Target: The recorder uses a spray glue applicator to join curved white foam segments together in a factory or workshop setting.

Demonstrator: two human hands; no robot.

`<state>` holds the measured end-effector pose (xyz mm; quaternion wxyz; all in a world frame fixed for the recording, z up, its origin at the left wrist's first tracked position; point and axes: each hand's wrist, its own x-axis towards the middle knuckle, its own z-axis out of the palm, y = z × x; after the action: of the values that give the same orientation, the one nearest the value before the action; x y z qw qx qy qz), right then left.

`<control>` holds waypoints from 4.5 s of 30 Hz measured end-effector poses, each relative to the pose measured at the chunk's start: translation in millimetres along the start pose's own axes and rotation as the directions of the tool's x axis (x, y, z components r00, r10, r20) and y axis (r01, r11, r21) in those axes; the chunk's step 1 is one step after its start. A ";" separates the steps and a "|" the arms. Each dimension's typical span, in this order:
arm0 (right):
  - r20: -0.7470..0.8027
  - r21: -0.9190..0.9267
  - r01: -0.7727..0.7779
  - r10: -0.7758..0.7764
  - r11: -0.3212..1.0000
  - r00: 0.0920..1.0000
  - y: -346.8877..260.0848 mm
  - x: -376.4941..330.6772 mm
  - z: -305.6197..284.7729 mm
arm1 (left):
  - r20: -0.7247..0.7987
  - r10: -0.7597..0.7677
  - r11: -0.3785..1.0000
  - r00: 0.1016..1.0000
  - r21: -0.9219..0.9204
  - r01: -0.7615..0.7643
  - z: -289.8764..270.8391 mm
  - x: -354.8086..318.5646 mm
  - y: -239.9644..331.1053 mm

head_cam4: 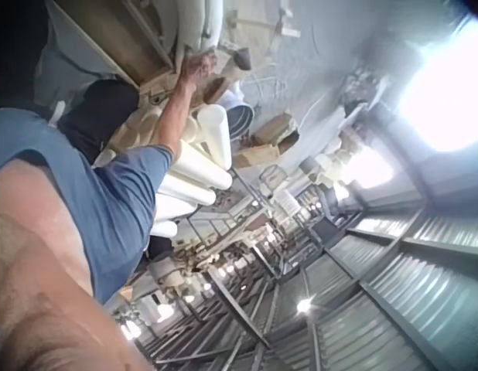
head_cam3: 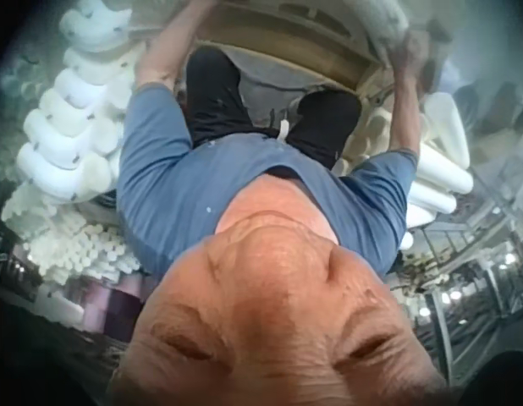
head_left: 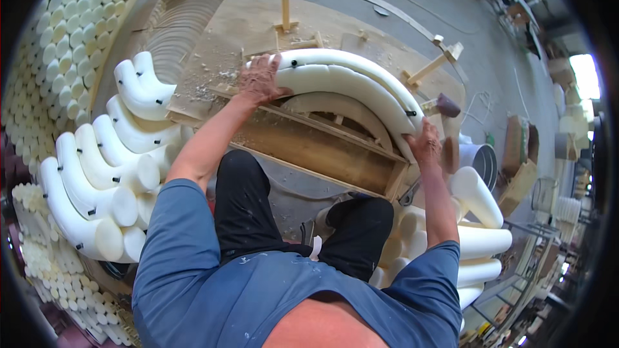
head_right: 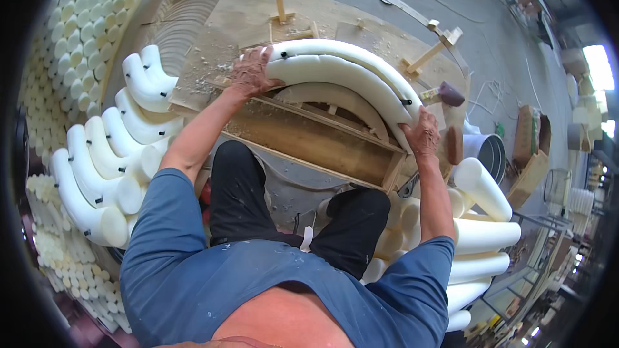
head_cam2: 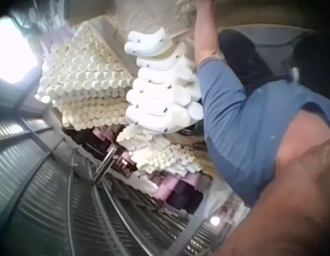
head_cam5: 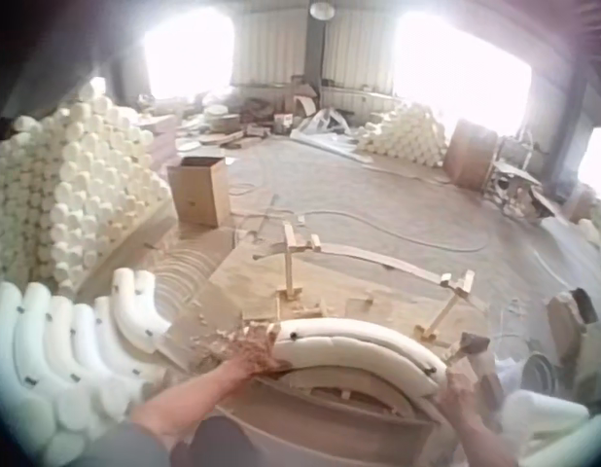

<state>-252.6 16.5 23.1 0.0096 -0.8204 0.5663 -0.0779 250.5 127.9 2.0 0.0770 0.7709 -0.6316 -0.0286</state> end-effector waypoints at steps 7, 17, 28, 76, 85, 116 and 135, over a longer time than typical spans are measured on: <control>0.053 -0.057 -0.105 0.108 0.993 0.993 -17.5 18.4 -57.3 | 0.037 0.037 0.970 0.999 -0.242 -0.027 -27.9 14.9 -3.7; 0.609 0.219 -0.173 0.004 0.960 0.793 -3.0 49.9 -206.0 | 0.480 0.080 0.952 0.873 -0.296 0.075 -185.5 25.5 12.2; 0.628 0.195 -0.213 0.046 0.957 0.777 -6.3 -49.2 -229.0 | 0.500 0.142 0.967 0.854 -0.255 -0.011 -222.4 -59.1 28.0; -0.168 0.164 -0.052 0.079 0.985 0.983 -21.3 -193.7 -52.3 | 0.044 0.194 0.947 0.980 -0.268 -0.176 -98.5 -148.8 21.9; 0.247 0.282 -0.203 0.134 0.938 0.960 0.6 -146.0 -73.0 | 0.349 -0.057 0.987 0.935 -0.120 0.105 -170.3 -159.6 53.4; 0.653 0.262 -0.241 0.012 0.935 0.757 -50.3 -135.9 -181.8 | 0.661 0.077 0.902 0.747 -0.365 0.229 -134.6 -92.5 0.0; 0.418 0.292 -0.106 -0.027 0.950 0.908 -46.8 -153.9 -163.5 | 0.470 0.078 0.926 0.879 -0.362 0.111 -151.4 -123.2 5.0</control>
<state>-285.2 188.4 171.4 0.2597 -0.7947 0.5486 0.0116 242.3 260.1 145.6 0.0663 0.7160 -0.6066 -0.3390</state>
